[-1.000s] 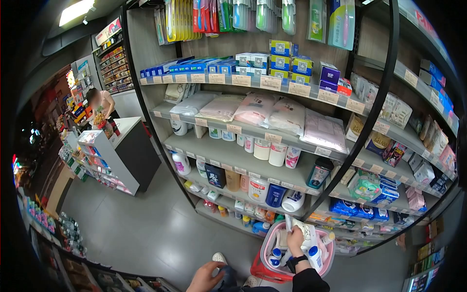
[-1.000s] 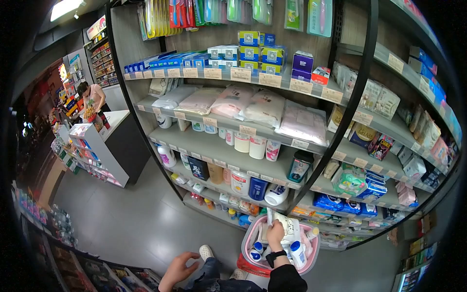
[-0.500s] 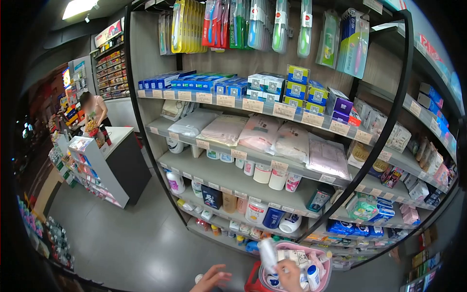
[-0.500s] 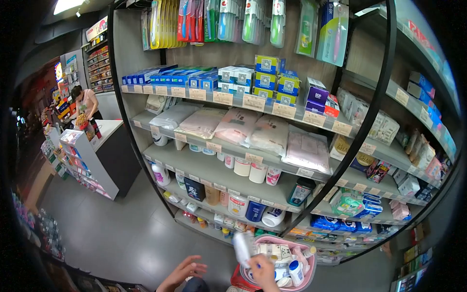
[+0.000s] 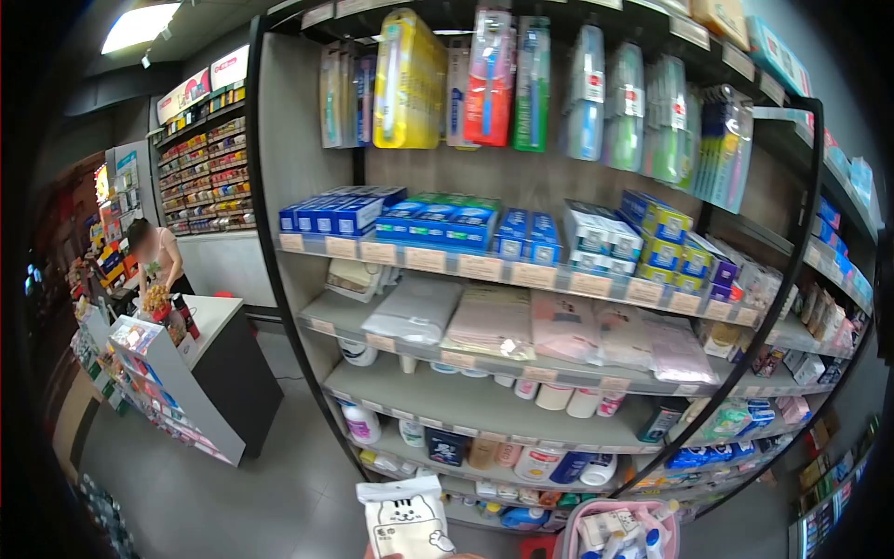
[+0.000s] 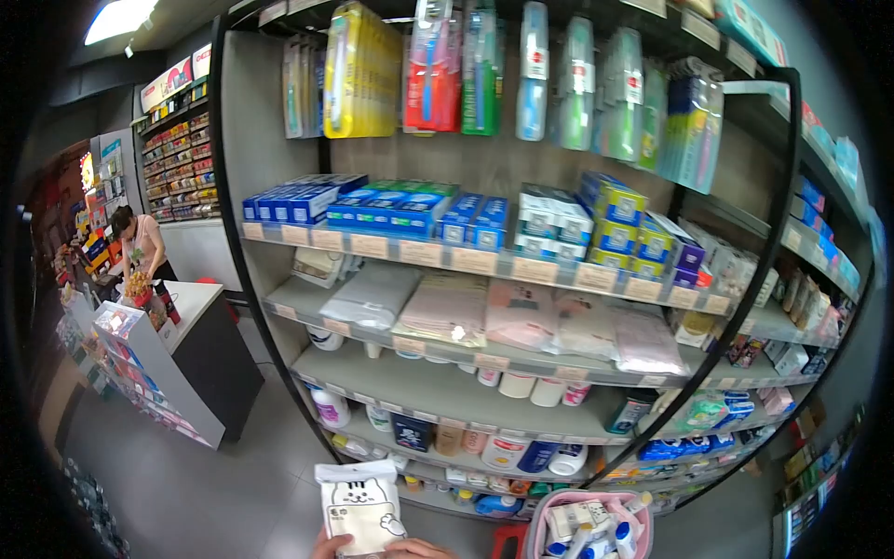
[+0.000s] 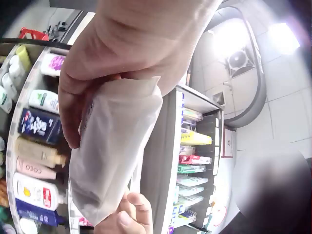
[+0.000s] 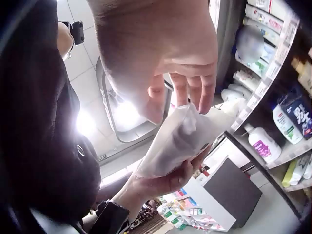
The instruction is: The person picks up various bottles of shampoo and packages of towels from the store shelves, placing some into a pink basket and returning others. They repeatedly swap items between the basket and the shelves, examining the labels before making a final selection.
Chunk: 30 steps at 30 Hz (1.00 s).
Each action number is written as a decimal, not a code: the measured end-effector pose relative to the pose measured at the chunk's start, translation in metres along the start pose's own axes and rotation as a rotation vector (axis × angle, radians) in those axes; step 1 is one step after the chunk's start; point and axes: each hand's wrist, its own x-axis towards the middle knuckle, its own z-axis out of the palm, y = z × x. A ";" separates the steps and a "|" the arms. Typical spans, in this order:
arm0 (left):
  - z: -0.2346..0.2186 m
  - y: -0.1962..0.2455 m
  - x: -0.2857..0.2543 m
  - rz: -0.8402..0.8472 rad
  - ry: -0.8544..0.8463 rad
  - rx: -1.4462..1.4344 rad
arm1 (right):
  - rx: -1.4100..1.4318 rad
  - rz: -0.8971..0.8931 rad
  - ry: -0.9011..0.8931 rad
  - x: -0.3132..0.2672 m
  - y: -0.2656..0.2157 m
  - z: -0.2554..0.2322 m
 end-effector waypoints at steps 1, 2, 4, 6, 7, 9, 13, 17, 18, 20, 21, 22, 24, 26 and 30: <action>-0.012 0.012 -0.001 0.001 0.010 -0.008 | 0.006 -0.003 -0.011 0.014 -0.002 0.009; -0.024 0.023 -0.002 0.040 0.063 0.003 | 0.049 0.075 0.021 0.026 -0.004 0.018; -0.034 0.049 -0.015 0.088 0.130 0.000 | 0.099 0.183 0.108 0.044 -0.001 0.040; -0.033 0.066 -0.025 0.145 0.135 -0.002 | 0.163 0.269 0.149 0.064 -0.001 0.051; -0.034 0.074 -0.030 0.210 0.116 0.014 | 0.212 0.353 0.216 0.074 -0.001 0.055; -0.038 0.082 -0.037 0.147 0.161 0.113 | 0.352 0.509 0.197 0.085 0.013 0.067; -0.045 0.089 -0.028 0.126 0.173 0.088 | 0.297 0.498 0.116 0.109 0.048 0.083; -0.056 0.117 -0.021 0.145 0.155 0.140 | 0.364 0.399 0.085 0.139 0.076 0.100; -0.062 0.113 -0.011 0.262 0.142 0.126 | 0.370 0.391 0.084 0.148 0.083 0.104; -0.066 0.127 0.001 0.381 0.132 0.115 | 0.415 0.360 0.070 0.169 0.093 0.107; -0.067 0.136 0.006 0.335 0.139 0.097 | 0.417 0.353 0.069 0.181 0.098 0.106; -0.067 0.146 0.013 0.292 0.145 0.078 | 0.427 0.344 0.052 0.197 0.099 0.102; -0.073 0.161 0.034 0.326 0.127 0.054 | 0.433 0.318 0.036 0.224 0.107 0.094; -0.082 0.178 0.057 0.298 0.142 0.063 | 0.577 0.325 -0.024 0.255 0.116 0.084; -0.089 0.214 0.099 0.393 0.062 0.094 | 0.683 0.250 0.022 0.306 0.127 0.060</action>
